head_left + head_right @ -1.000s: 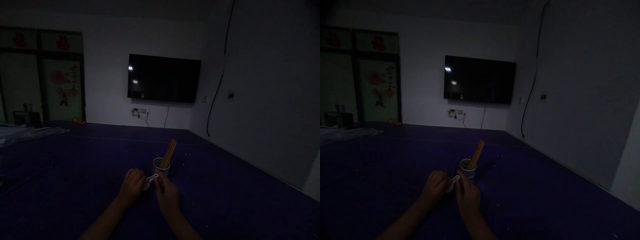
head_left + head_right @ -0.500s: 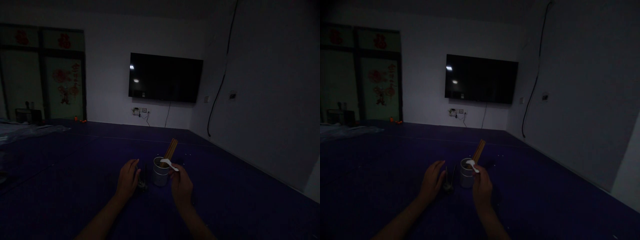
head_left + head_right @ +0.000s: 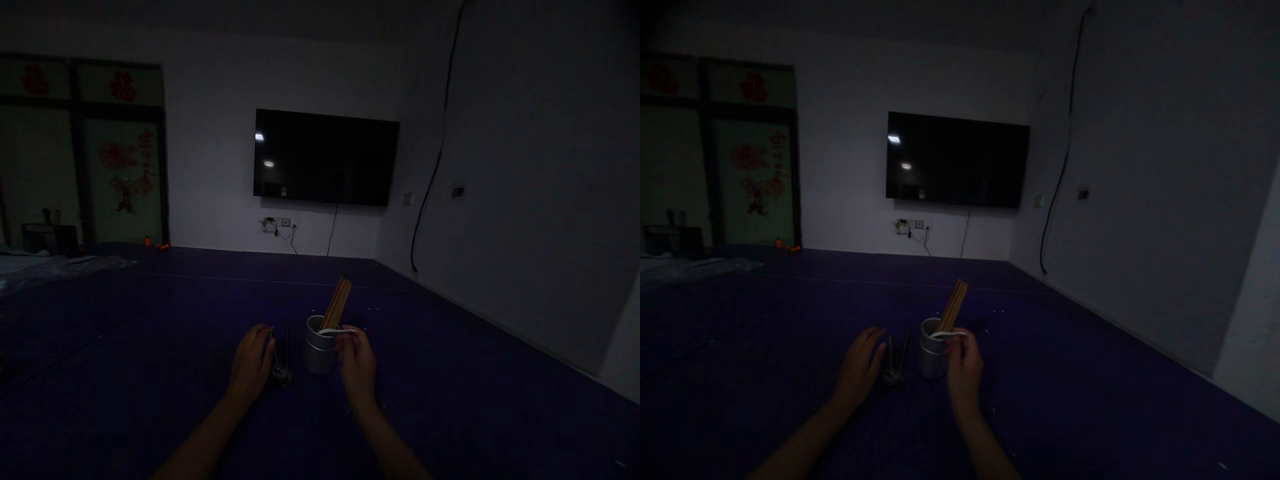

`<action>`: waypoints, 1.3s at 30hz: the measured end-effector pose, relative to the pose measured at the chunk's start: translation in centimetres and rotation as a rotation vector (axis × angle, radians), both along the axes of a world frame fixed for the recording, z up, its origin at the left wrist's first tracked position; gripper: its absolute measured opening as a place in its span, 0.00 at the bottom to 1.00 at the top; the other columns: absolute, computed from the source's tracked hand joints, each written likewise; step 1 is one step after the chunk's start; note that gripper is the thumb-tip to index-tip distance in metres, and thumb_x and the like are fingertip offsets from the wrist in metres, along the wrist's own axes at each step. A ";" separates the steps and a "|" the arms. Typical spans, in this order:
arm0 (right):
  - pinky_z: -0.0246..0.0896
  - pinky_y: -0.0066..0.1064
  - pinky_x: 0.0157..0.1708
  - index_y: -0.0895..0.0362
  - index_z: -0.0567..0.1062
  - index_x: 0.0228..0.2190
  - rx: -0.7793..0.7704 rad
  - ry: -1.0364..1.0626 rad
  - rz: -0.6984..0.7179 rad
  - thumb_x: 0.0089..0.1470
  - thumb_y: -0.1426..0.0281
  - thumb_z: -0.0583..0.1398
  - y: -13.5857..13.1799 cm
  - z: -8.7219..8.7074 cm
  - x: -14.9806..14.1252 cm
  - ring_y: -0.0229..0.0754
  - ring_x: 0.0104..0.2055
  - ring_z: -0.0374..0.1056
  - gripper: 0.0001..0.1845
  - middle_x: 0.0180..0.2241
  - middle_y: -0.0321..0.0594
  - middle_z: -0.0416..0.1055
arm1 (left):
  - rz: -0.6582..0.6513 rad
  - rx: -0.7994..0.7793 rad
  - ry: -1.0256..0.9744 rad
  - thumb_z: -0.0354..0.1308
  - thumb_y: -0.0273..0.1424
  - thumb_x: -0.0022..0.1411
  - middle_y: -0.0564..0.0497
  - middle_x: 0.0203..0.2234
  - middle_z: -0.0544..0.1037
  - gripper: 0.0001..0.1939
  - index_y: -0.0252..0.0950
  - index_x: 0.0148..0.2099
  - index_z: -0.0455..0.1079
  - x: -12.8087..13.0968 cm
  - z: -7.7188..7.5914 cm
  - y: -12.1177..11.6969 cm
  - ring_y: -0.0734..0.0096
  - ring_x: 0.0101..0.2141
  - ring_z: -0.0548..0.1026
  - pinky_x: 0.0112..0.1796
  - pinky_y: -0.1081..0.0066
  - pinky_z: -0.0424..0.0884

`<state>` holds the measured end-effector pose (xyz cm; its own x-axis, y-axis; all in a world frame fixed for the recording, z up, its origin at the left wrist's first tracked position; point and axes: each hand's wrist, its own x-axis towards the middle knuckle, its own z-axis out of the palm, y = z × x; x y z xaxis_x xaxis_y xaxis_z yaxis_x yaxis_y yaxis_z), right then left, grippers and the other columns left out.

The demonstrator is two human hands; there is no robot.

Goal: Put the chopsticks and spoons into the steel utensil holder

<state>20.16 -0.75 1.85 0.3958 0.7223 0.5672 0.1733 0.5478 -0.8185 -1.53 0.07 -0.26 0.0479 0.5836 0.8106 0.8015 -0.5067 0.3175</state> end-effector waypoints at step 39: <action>0.61 0.29 0.27 0.55 0.74 0.32 -0.067 -0.373 0.042 0.57 0.55 0.49 -0.5 0.4 -0.1 0.42 0.28 0.71 0.20 0.27 0.40 0.75 | -0.072 -0.040 0.003 0.42 0.37 0.65 0.45 0.40 0.75 0.17 0.37 0.45 0.70 0.3 0.1 0.0 0.65 0.43 0.73 0.44 0.61 0.70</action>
<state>20.06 -1.21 2.26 0.1404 0.7741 0.6172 0.4442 0.5079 -0.7380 -1.27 0.12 -0.13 0.0935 0.6107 0.7863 0.7647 -0.5498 0.3361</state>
